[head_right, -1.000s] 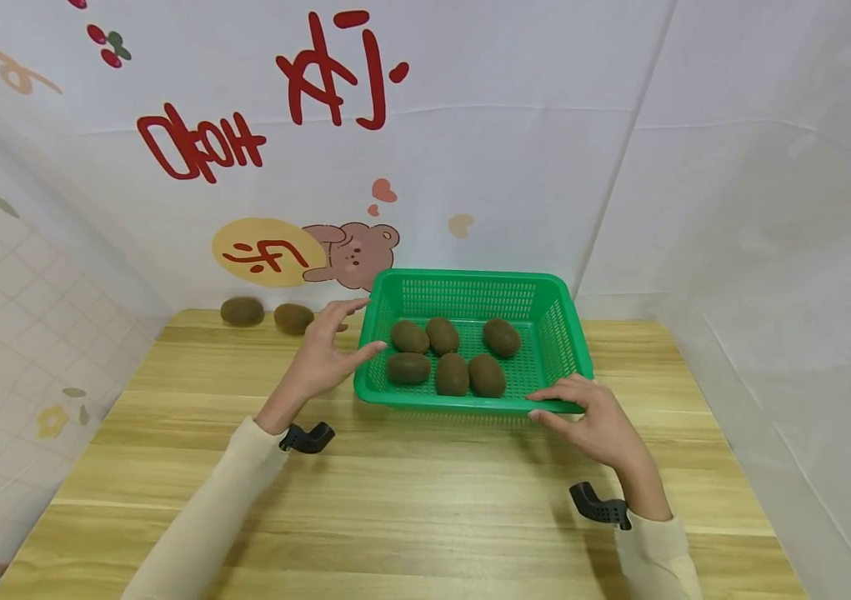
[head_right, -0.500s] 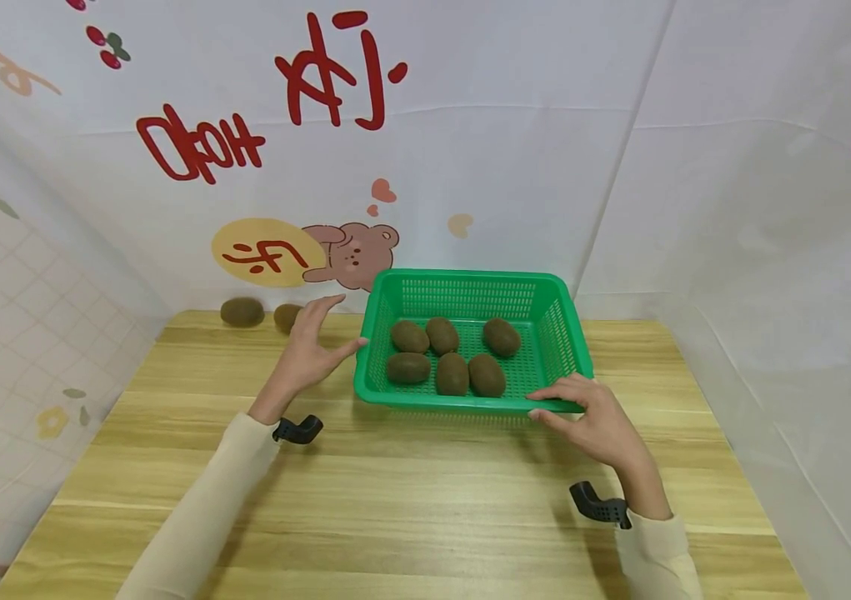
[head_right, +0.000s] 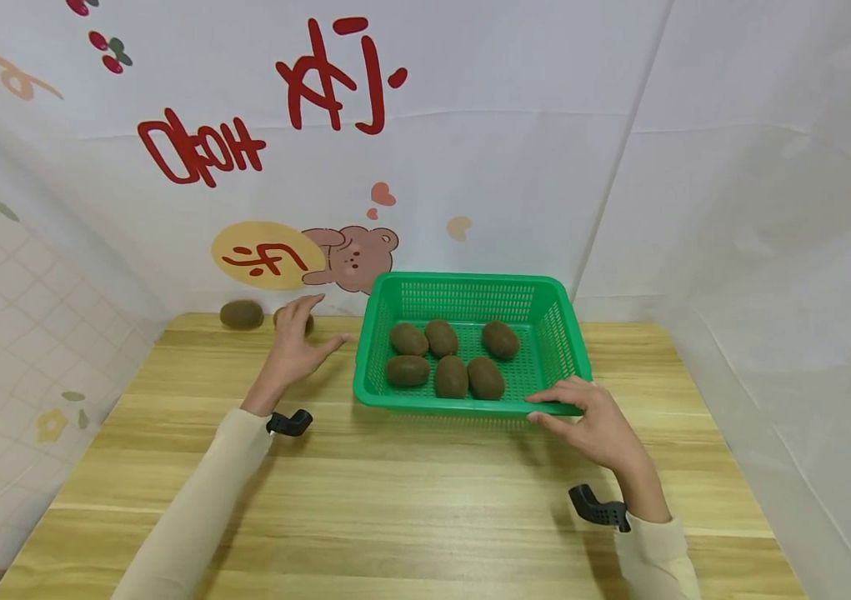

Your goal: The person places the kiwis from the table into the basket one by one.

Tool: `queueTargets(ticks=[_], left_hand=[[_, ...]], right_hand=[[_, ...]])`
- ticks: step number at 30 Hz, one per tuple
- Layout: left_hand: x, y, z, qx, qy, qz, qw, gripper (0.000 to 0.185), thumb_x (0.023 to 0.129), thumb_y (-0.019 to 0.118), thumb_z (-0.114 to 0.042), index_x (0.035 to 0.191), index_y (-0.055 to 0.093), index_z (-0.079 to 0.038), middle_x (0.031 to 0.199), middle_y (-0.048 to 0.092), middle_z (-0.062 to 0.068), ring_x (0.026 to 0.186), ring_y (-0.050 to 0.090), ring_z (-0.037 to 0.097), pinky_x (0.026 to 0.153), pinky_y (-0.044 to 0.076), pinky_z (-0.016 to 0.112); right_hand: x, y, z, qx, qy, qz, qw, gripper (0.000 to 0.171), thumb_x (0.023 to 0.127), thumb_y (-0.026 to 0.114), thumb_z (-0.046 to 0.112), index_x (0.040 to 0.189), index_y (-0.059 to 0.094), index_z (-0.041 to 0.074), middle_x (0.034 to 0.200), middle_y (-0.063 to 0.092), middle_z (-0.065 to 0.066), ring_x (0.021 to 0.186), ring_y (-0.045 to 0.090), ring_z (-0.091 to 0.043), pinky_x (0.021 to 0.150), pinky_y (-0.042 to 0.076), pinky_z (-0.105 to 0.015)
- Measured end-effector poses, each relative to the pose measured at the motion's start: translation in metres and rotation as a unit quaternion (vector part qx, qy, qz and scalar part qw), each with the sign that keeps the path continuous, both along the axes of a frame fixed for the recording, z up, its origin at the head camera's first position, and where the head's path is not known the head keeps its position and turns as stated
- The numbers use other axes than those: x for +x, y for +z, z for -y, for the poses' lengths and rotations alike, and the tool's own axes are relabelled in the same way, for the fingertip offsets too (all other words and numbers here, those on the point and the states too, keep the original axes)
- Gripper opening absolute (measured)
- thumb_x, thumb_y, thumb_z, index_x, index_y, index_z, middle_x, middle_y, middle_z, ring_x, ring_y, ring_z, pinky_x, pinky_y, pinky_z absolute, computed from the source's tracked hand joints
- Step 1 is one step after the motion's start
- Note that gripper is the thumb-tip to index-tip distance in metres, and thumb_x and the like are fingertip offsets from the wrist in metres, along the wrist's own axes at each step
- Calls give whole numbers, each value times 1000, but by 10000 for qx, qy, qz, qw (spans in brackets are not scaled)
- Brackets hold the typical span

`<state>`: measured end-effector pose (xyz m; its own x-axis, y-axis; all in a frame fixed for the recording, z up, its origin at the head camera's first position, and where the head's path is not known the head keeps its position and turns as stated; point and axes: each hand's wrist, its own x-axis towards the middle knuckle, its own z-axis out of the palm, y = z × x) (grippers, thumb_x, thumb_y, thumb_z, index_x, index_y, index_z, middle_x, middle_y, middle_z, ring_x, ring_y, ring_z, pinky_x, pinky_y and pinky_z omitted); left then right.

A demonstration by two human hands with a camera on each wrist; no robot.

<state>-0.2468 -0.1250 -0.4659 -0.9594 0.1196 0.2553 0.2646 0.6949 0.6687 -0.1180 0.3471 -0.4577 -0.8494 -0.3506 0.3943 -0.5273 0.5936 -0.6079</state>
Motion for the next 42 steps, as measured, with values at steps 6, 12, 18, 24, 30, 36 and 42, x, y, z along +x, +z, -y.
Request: queueTargets(ticks=[6, 12, 18, 24, 30, 36, 42], left_hand=[[-7, -9, 9, -31, 246, 77, 9997, 86, 88, 80, -42, 156, 39, -11, 159, 31, 21, 148, 23, 41, 117, 32, 61], [-14, -18, 18, -43, 423, 51, 9991, 86, 88, 81, -38, 155, 39, -7, 156, 31, 25, 148, 21, 43, 118, 29, 64], [-21, -23, 22, -97, 556, 187, 9982, 86, 88, 81, -39, 155, 39, -6, 156, 30, 26, 147, 21, 43, 118, 30, 63], [-27, -32, 29, -236, 813, 325, 9959, 83, 90, 80, -38, 154, 40, -5, 158, 28, 26, 149, 19, 43, 118, 32, 62], [-32, -42, 36, -200, 1010, 383, 9940, 78, 91, 78, -34, 153, 41, -3, 158, 28, 27, 147, 22, 45, 116, 33, 64], [-37, -48, 42, -36, 1207, 424, 9918, 68, 93, 76, -27, 150, 46, -4, 154, 30, 28, 141, 28, 46, 113, 35, 64], [-39, -47, 46, 88, 1183, 426, 9920, 58, 95, 73, -22, 146, 52, -4, 150, 34, 29, 139, 34, 48, 113, 36, 63]], right_hand=[[0, -1, 0, 1, 22, -5, 10000, 28, 79, 87, 3, 104, 82, 16, 91, 67, 18, 82, 57, -13, 71, 45, -25], [0, -2, 0, -17, 28, 11, 10000, 27, 79, 87, 3, 103, 82, 14, 91, 67, 18, 81, 56, -13, 70, 45, -25], [0, -3, -1, 1, 44, -31, 10000, 28, 78, 87, 3, 104, 82, 14, 91, 67, 18, 82, 56, -9, 72, 45, -23], [1, -2, -1, 22, 6, -7, 10000, 28, 79, 87, 4, 104, 82, 16, 92, 68, 18, 83, 57, -11, 72, 46, -24], [1, -3, -1, 21, -23, 26, 10000, 27, 79, 87, 5, 104, 82, 15, 91, 68, 18, 83, 58, -13, 72, 46, -26], [0, -3, -1, 7, 29, 16, 10000, 28, 80, 86, 5, 105, 82, 18, 92, 67, 19, 83, 56, -10, 71, 46, -26], [-2, -3, -1, 43, 34, -45, 10000, 39, 79, 87, 4, 107, 79, 31, 92, 68, 18, 85, 55, 0, 70, 47, -24]])
